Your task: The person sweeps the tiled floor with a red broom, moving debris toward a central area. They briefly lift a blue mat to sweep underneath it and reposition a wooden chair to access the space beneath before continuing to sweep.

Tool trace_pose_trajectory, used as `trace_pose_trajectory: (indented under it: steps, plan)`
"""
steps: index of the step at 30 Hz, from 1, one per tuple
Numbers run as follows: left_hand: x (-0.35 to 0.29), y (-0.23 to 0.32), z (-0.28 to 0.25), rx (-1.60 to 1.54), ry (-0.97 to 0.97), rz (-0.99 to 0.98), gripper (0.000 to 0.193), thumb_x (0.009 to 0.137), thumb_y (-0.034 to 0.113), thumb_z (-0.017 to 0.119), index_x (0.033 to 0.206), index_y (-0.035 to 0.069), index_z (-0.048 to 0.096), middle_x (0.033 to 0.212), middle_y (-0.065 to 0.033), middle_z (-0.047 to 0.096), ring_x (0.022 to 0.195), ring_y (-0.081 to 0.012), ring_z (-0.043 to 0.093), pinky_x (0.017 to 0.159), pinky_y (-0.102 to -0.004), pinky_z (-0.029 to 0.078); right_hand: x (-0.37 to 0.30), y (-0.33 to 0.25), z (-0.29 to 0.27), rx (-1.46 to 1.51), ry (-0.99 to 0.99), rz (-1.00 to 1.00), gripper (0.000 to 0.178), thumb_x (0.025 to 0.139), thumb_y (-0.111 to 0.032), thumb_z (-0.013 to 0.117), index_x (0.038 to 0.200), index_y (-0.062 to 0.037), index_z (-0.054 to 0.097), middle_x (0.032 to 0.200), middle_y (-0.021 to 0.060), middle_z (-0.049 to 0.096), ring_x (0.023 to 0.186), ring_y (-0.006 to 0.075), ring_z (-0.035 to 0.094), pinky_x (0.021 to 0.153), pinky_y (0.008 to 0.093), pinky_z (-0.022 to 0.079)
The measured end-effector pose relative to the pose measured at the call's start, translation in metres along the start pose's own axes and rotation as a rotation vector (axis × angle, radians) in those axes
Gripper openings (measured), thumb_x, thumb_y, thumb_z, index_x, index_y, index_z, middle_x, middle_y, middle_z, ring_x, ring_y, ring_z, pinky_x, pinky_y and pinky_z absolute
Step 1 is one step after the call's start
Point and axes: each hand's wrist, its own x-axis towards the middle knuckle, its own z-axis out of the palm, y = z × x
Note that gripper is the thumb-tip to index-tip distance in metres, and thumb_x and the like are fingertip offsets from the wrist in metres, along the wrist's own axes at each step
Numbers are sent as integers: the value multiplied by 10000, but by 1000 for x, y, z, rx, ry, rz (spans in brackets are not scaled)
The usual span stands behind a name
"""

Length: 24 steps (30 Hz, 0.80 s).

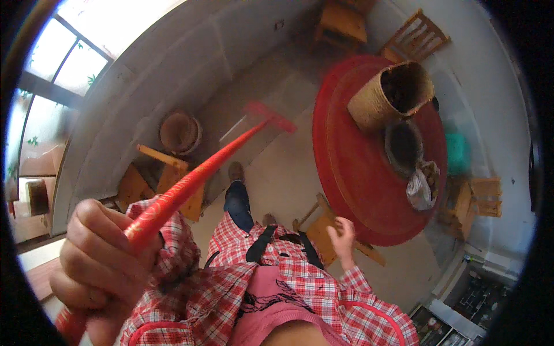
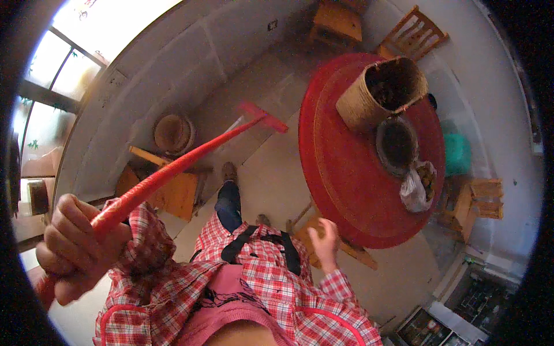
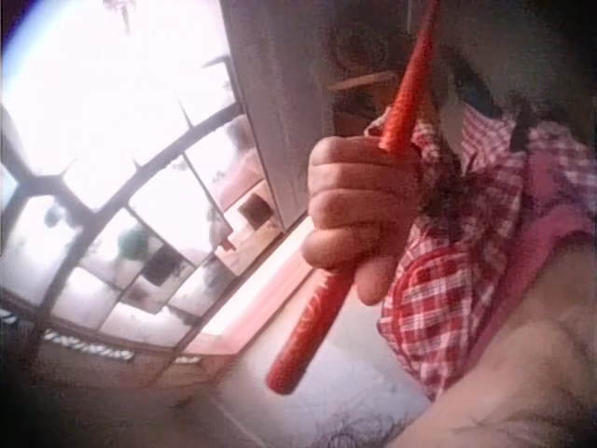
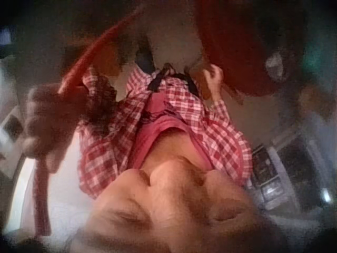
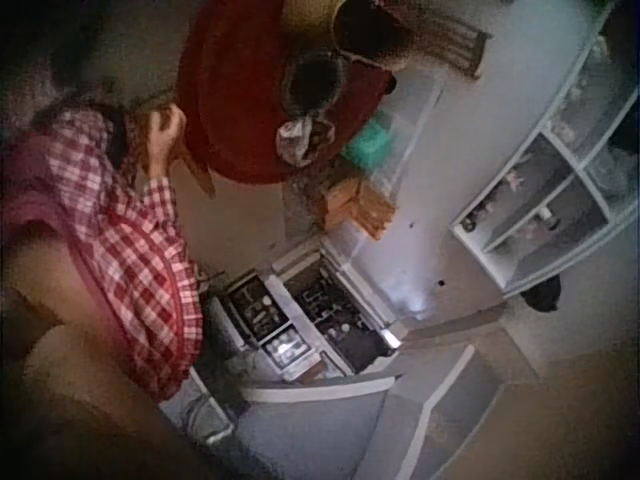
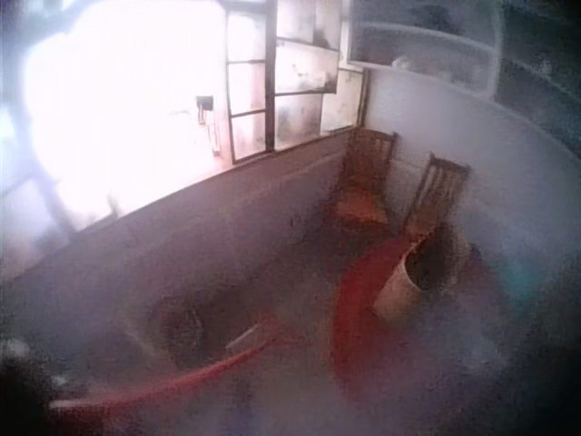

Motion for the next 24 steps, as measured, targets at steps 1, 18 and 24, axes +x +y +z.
trace_pose_trajectory:
  steps: [1, 18, 24]
  plan:
    - [1, -11, -8, -7, 32, 19, 385, 858, 457, 643, 662, 189, 449, 566, 70, 487, 486, -62, 431, 555, -259, 291, 24, -38, 25, 419, -88, 197, 540, 761, -127, 742, 1239, -6, 522, 1234, 156, 535, 1134, 277, 540, 909, 386, 476]
    - [-63, -300, -83, -20, -281, -247, 313, 831, 355, 717, 851, 117, 515, 840, -28, 586, 776, -198, 606, 905, -484, 409, 508, -277, 286, 1315, -327, 824, 131, 779, -23, 585, 874, 50, 531, 760, 182, 594, 581, 255, 571, 527, 357, 515]
    - [-94, -348, -119, 307, -436, -473, 333, 758, 238, 712, 1061, 179, 589, 1174, -106, 519, 1157, -302, 481, 993, -527, 334, 622, -225, 277, 806, -129, 496, 443, 701, 140, 609, 1108, 71, 448, 906, 198, 565, 668, 300, 618, 563, 371, 538]
